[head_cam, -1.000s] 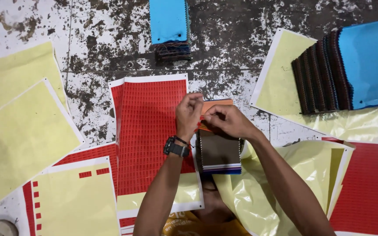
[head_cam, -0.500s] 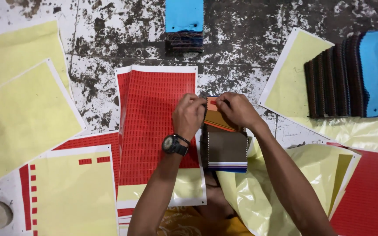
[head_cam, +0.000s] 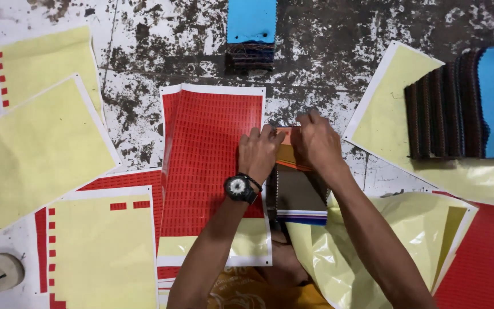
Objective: Applying small red stickers to material swatches and then covering the assembly with a protective plastic film.
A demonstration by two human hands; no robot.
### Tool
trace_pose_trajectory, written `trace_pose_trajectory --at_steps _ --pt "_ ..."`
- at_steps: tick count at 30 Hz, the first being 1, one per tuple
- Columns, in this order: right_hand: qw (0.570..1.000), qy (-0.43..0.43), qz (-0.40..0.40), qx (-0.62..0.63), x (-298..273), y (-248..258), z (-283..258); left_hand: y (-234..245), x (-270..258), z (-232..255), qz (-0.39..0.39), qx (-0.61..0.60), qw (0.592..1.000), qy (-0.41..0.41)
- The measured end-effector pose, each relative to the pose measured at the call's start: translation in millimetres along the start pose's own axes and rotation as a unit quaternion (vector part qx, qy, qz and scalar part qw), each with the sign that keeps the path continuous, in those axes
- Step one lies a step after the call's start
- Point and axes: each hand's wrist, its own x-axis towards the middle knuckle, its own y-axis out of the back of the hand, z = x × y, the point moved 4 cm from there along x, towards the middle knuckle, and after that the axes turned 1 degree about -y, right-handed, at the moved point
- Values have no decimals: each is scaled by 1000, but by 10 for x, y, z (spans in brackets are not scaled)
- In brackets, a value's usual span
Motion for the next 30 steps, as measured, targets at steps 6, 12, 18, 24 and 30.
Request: trace_pose_trajectory --at_steps 6,12,18,24,30 --pt "970 138 187 -77 79 -363 304 -33 -28 -61 -14 -76 996 34" --pt "955 191 208 -88 -27 -354 217 395 37 -151 79 -348 913 198" --pt "933 144 -53 326 -321 257 -176 151 168 -177 41 -604 727 325" --pt "877 129 -88 455 -298 135 -59 62 287 34 12 -578 746 330" --pt "864 83 -95 487 -262 -71 87 133 295 39 90 -503 797 322"
